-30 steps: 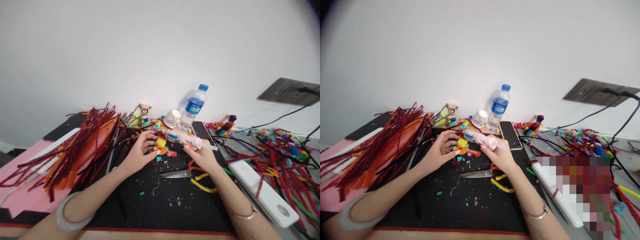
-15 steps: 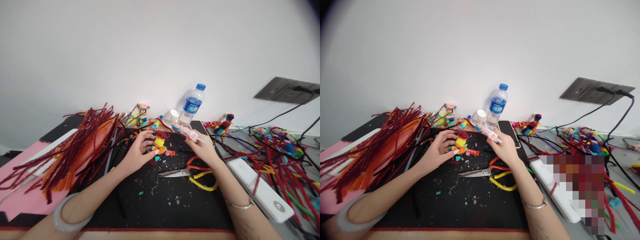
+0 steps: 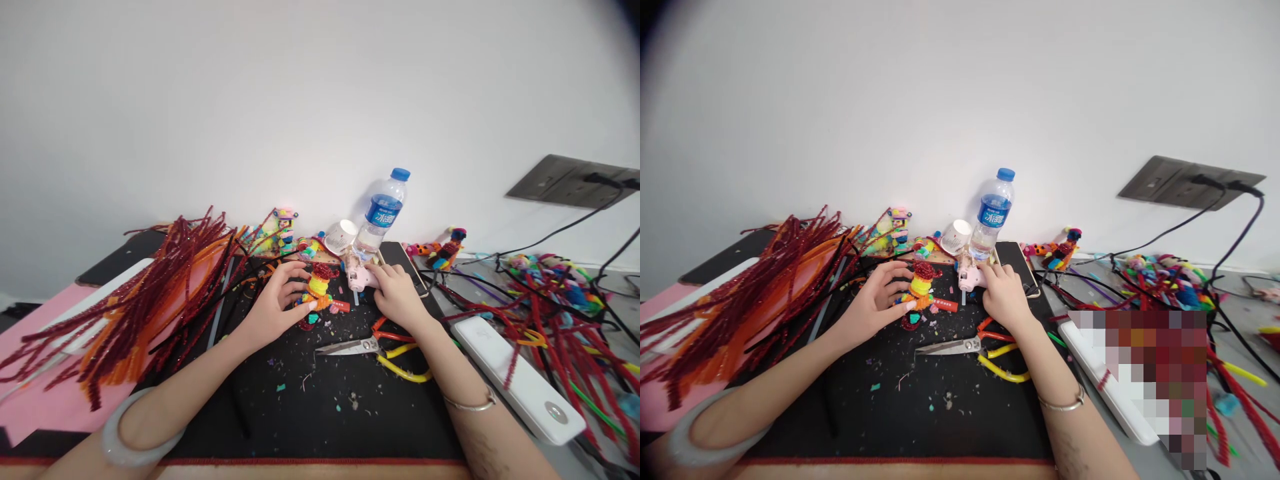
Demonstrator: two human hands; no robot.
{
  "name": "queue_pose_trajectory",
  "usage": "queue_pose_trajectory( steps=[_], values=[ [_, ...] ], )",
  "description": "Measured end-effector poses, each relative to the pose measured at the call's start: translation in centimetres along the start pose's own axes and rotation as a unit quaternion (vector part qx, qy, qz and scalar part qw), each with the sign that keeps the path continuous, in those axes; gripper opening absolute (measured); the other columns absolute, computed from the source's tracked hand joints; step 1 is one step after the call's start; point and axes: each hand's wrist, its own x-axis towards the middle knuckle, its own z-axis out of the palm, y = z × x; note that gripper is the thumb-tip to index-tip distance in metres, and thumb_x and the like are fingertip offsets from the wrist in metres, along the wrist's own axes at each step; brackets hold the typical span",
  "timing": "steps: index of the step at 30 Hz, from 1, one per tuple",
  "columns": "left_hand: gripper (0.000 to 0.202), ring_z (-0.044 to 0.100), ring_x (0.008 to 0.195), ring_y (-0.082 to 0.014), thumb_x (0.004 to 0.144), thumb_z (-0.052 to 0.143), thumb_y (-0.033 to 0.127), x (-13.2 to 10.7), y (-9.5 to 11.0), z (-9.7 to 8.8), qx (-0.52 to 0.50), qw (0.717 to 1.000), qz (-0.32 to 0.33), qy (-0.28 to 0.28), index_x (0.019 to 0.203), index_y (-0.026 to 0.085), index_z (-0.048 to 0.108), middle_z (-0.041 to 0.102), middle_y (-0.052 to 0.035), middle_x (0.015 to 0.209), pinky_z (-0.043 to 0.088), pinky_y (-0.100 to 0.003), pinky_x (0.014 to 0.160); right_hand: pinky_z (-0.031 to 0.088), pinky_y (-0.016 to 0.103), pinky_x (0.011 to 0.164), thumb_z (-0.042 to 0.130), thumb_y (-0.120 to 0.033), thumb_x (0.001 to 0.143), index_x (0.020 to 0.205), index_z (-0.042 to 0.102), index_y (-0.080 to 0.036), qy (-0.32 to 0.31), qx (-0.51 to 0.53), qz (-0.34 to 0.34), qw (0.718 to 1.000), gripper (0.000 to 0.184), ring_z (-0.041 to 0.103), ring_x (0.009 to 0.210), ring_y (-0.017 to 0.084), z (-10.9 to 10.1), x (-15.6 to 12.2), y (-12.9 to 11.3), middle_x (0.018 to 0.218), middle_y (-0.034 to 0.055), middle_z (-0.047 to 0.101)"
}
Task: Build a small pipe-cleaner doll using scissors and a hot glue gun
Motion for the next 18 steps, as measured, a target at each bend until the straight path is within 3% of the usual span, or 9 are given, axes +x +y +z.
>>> queue_pose_trajectory(
  steps=[4, 8, 13, 18],
  values=[
    [0.049, 0.055, 0.094, -0.0111, 0.076, 0.066, 0.018, 0.0, 0.2, 0.1, -0.003, 1.000, -0.004, 0.004, 0.116, 0.028, 0.039, 0.047, -0.0022, 0.112, 0.045, -0.027, 0.086, 0.037, 0.047, 0.082, 0.051, -0.015, 0.071, 0.123, 0.054, -0.021, 0.029, 0.017, 0.026, 0.999, 0.052, 0.044, 0.103, 0.032, -0.6, -0.2, -0.5, 0.116, 0.0114, 0.056],
    [0.050, 0.055, 0.095, -0.0109, 0.076, 0.066, 0.018, 0.0, 0.1, 0.0, 0.001, 1.000, -0.006, 0.006, 0.116, 0.027, 0.039, 0.047, -0.0021, 0.111, 0.045, -0.027, 0.087, 0.037, 0.042, 0.083, 0.051, -0.023, 0.083, 0.098, 0.065, -0.023, 0.089, 0.097, -0.029, 0.991, 0.021, 0.044, 0.104, 0.027, -1.1, -0.2, -1.6, 0.111, 0.0081, 0.057],
    [0.049, 0.055, 0.096, -0.0113, 0.075, 0.066, 0.017, 0.1, -0.2, 0.1, -0.005, 1.000, -0.003, 0.009, 0.115, 0.027, 0.040, 0.047, -0.0020, 0.111, 0.045, -0.027, 0.087, 0.037, 0.041, 0.085, 0.059, -0.023, 0.083, 0.081, 0.069, -0.025, 0.052, 0.112, -0.110, 0.986, 0.011, 0.044, 0.108, 0.026, -0.7, -0.2, -3.2, 0.110, 0.0058, 0.057],
    [0.051, 0.055, 0.096, -0.0118, 0.075, 0.066, 0.017, 0.0, -0.1, 0.1, -0.004, 1.000, -0.011, 0.013, 0.116, 0.027, 0.039, 0.048, -0.0029, 0.112, 0.046, -0.028, 0.087, 0.035, 0.045, 0.084, 0.066, -0.023, 0.078, 0.078, 0.071, -0.025, 0.038, 0.061, -0.097, 0.993, 0.005, 0.041, 0.111, 0.029, -0.5, 0.0, -3.9, 0.112, 0.0055, 0.057]
  ],
)
